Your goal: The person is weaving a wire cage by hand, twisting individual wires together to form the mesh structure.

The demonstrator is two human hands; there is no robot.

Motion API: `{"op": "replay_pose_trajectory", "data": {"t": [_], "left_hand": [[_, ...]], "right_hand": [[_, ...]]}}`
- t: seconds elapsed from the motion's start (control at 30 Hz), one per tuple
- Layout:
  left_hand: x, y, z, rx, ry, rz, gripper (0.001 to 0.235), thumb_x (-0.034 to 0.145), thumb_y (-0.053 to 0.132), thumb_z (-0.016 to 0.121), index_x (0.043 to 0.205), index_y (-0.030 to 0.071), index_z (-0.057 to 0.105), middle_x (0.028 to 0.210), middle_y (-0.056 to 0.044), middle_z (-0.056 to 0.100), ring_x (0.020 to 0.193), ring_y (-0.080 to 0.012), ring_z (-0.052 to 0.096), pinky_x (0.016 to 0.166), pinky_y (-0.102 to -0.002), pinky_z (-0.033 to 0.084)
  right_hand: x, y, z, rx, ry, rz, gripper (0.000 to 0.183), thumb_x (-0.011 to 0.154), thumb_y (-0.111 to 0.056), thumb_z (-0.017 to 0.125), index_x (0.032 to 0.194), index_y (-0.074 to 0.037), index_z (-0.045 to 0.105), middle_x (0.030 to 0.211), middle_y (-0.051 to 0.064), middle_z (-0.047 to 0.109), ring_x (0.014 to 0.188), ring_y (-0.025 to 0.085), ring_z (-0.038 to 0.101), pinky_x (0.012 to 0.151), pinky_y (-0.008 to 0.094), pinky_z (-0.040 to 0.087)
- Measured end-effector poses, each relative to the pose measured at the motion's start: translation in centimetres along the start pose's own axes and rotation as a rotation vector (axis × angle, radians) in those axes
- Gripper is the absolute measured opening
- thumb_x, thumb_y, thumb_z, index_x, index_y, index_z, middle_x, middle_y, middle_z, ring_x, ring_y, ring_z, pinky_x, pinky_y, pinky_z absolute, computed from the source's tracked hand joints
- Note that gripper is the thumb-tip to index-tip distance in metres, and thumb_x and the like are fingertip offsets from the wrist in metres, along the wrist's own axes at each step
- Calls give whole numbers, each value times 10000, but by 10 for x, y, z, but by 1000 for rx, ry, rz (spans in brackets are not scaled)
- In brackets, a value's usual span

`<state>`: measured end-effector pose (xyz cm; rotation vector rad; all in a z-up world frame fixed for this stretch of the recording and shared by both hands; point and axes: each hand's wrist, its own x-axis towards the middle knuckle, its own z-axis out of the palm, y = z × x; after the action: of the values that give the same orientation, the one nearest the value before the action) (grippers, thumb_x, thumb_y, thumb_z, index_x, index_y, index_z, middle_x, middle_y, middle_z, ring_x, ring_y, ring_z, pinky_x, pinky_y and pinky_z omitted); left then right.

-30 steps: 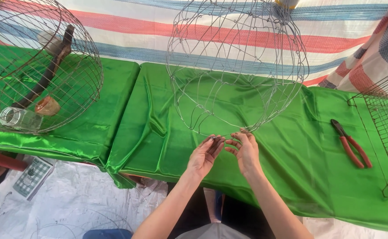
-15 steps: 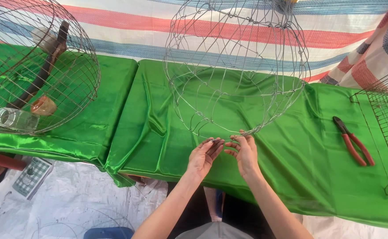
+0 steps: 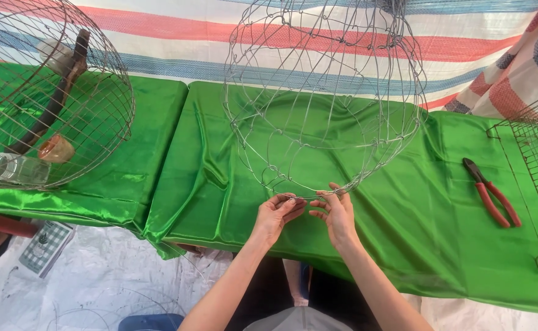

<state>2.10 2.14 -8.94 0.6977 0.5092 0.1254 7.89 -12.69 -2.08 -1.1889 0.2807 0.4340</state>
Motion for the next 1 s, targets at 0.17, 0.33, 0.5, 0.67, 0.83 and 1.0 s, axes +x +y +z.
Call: {"op": "replay_pose_trajectory", "data": {"t": [0.17, 0.33, 0.5, 0.67, 0.83, 1.0], "left_hand": [[-1, 2, -2, 65, -30, 16, 182, 908, 16, 741, 1088, 4, 715, 1051, -220, 768, 981, -339, 756, 905, -508, 630], [3, -6, -5, 110, -28, 53, 176, 895, 5, 759, 1062, 0, 703, 1007, -229, 771, 949, -349, 762, 881, -495, 636], [0, 1, 0, 110, -51, 60, 185, 878, 11, 783, 1046, -13, 710, 1008, -232, 771, 948, -345, 763, 881, -494, 636], [2, -6, 3, 118, 3, 111, 148, 884, 28, 788, 1004, -11, 712, 951, -214, 777, 902, -327, 773, 854, -462, 651], [0, -3, 5, 116, 14, 132, 134, 897, 72, 785, 1000, 38, 707, 940, -139, 781, 892, -263, 772, 844, -408, 653], [10, -12, -1, 149, 42, 138, 136, 905, 111, 793, 1002, 56, 714, 923, -100, 777, 872, -220, 770, 829, -355, 652]], "right_hand": [[3, 6, -4, 19, -5, -14, 469, 981, -99, 573, 1407, -61, 382, 1084, 153, 638, 830, 286, 690, 664, 431, 616], [4, 10, -6, 5, -4, -24, 459, 980, -110, 582, 1395, -68, 391, 1084, 147, 642, 825, 277, 685, 662, 423, 617], [6, 11, -9, 10, -9, -35, 448, 978, -112, 582, 1385, -78, 399, 1067, 145, 638, 817, 290, 688, 662, 436, 619], [1, 6, -3, 67, -17, -25, 477, 975, -105, 568, 1414, -85, 383, 1067, 147, 610, 825, 289, 678, 681, 444, 621], [-6, 19, 0, 290, -169, 57, 538, 958, -185, 585, 1442, -174, 349, 1271, 145, 547, 956, 305, 661, 764, 433, 600], [6, 51, -8, 365, -433, 99, 585, 914, -180, 664, 1451, -176, 430, 1416, 119, 585, 1037, 261, 676, 815, 395, 595]]}}
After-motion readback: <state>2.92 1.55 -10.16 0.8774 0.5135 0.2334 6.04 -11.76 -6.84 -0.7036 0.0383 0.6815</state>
